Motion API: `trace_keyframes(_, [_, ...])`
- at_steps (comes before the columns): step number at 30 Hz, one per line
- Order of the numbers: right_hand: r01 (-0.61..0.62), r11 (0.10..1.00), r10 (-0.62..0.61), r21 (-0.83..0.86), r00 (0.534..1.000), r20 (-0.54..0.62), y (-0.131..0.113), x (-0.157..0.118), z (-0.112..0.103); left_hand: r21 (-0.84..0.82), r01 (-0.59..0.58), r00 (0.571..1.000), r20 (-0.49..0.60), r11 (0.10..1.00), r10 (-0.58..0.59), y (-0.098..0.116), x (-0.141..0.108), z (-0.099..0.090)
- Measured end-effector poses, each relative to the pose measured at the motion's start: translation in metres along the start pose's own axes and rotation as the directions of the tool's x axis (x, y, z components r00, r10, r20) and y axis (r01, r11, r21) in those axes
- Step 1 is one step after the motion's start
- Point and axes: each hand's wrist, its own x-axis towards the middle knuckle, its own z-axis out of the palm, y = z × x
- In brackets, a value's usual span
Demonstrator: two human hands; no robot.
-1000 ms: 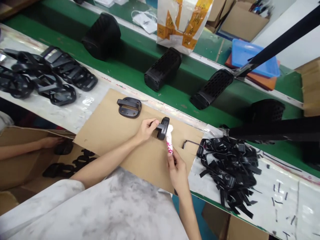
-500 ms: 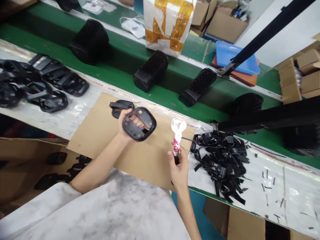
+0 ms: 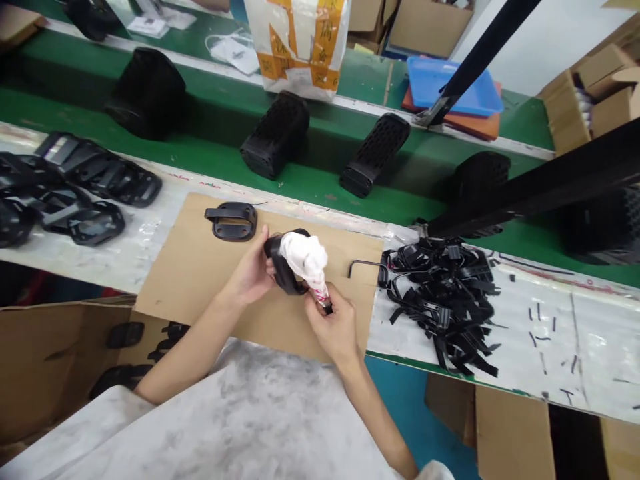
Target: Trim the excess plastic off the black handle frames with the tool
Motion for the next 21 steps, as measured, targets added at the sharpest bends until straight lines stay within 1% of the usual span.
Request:
trace_keyframes(2, [-0.046,0.999,0.046,-0.009,0.999,0.026,0.004,0.003,0.001,0.012,0.042,0.999,-0.024,0.999,-0.041,-0.013,-0.005,-0.003])
trace_keyframes(3, [-0.077,0.997,0.076,0.020,0.996,0.035,0.006,0.006,0.001,0.062,0.019,0.998,-0.058,0.998,-0.015,-0.018,-0.010,-0.005])
trace_keyframes(4, [-0.117,0.991,0.114,0.064,0.993,0.043,0.008,0.008,0.001,0.182,-0.040,0.994,-0.093,0.982,0.058,-0.023,-0.015,-0.008])
trace_keyframes(5, [-0.166,0.979,0.161,0.115,0.986,0.053,0.010,0.010,0.001,0.333,-0.113,0.982,-0.103,0.936,0.155,-0.028,-0.019,-0.011])
trace_keyframes(6, [-0.220,0.961,0.212,0.168,0.975,0.067,0.011,0.012,0.001,0.477,-0.189,0.966,-0.068,0.858,0.251,-0.031,-0.024,-0.014])
trace_keyframes(7, [-0.273,0.936,0.260,0.221,0.962,0.089,0.013,0.014,0.002,0.583,-0.273,0.945,0.014,0.765,0.327,-0.034,-0.027,-0.016])
trace_keyframes(8, [-0.319,0.908,0.299,0.273,0.947,0.116,0.015,0.016,0.002,0.643,-0.360,0.919,0.120,0.676,0.375,-0.036,-0.028,-0.017])
trace_keyframes(10, [-0.371,0.851,0.334,0.372,0.929,0.161,0.016,0.019,0.004,0.667,-0.505,0.857,0.312,0.548,0.410,-0.039,-0.024,-0.018])
trace_keyframes(11, [-0.382,0.827,0.339,0.413,0.924,0.177,0.017,0.020,0.004,0.665,-0.553,0.828,0.370,0.501,0.422,-0.040,-0.019,-0.018])
trace_keyframes(13, [-0.399,0.785,0.349,0.473,0.917,0.193,0.015,0.022,0.006,0.664,-0.604,0.791,0.432,0.441,0.433,-0.042,-0.007,-0.017])
trace_keyframes(16, [-0.430,0.731,0.386,0.530,0.901,0.199,0.009,0.022,0.007,0.632,-0.662,0.748,0.521,0.403,0.411,-0.043,0.006,-0.014])
trace_keyframes(18, [-0.455,0.682,0.409,0.572,0.886,0.218,0.005,0.022,0.004,0.624,-0.675,0.738,0.555,0.395,0.384,-0.043,0.007,-0.013])
trace_keyframes(19, [-0.469,0.655,0.415,0.593,0.878,0.236,0.004,0.022,0.002,0.623,-0.662,0.749,0.554,0.417,0.362,-0.042,0.006,-0.013])
trace_keyframes(20, [-0.482,0.630,0.420,0.609,0.871,0.255,0.004,0.023,-0.001,0.620,-0.628,0.777,0.537,0.471,0.328,-0.040,0.004,-0.013])
trace_keyframes(21, [-0.492,0.614,0.425,0.618,0.865,0.266,0.004,0.024,-0.005,0.609,-0.568,0.816,0.503,0.554,0.284,-0.038,0.004,-0.013])
